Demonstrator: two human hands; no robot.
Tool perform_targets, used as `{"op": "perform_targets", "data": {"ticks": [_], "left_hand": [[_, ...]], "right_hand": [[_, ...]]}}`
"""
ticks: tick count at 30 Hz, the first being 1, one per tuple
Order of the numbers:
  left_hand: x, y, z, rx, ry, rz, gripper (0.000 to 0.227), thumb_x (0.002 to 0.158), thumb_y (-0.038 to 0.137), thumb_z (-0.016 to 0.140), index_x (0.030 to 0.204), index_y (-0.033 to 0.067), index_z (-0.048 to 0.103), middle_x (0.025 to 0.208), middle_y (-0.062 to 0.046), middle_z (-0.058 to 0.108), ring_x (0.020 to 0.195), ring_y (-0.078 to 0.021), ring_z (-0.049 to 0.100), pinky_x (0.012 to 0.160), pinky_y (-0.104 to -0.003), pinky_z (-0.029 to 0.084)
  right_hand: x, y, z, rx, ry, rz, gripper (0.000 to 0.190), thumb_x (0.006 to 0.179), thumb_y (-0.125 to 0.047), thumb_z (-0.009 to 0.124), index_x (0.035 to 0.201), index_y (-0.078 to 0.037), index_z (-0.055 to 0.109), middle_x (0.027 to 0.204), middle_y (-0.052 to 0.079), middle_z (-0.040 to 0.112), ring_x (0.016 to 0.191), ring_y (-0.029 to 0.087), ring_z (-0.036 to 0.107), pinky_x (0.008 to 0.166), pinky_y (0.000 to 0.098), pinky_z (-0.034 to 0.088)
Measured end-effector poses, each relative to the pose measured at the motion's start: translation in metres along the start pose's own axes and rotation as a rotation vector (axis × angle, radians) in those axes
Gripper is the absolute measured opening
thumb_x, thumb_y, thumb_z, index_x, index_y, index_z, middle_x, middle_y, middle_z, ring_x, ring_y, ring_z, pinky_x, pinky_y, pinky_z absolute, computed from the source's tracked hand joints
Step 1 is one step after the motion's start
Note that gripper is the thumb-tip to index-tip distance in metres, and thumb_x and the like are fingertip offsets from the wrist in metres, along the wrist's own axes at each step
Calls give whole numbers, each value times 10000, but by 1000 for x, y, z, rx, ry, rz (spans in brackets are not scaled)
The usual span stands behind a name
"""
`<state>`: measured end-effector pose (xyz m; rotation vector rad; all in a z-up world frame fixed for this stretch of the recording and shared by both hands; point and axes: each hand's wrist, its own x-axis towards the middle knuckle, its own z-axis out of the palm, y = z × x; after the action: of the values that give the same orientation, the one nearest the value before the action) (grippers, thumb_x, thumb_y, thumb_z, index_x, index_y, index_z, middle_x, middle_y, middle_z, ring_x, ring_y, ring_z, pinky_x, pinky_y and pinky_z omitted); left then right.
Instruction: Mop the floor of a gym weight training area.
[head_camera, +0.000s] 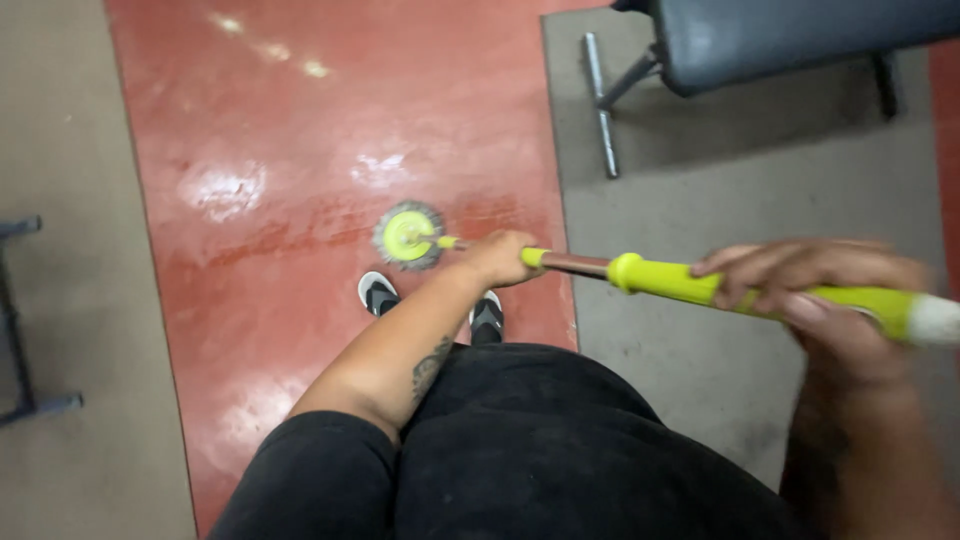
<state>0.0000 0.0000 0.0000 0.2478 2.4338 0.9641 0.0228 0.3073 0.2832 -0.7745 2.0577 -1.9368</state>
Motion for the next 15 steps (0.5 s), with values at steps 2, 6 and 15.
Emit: {"op": "perform_targets", "data": {"ticks": [2,6,15], "left_hand": [[-19,-47,5,-37,25,-67,324,808,417,761,997,155,743,1005,-160,753,969,-371,723,834,-499,559],[-79,-129,11,32,148,-297,425,845,454,794,1119,143,698,1096,-193,712,1066,-415,664,869,-538,522],[-89,-243,79,358,383,-567,226,920,219,609,1111,140,700,1175,-186,691,1181,-395,632,955,-526,501]], "right_hand": [[7,41,15,112,-67,-28,238,984,-193,644,857,4,684,856,168,736,872,303,766,1016,595,607],[14,113,72,275,-279,7,100,957,-124,682,935,-26,684,1072,165,752,1206,373,705,1097,592,555],[31,100,111,100,-585,-75,51,940,-27,685,955,22,689,1068,159,775,1238,351,705,1097,478,524]]}}
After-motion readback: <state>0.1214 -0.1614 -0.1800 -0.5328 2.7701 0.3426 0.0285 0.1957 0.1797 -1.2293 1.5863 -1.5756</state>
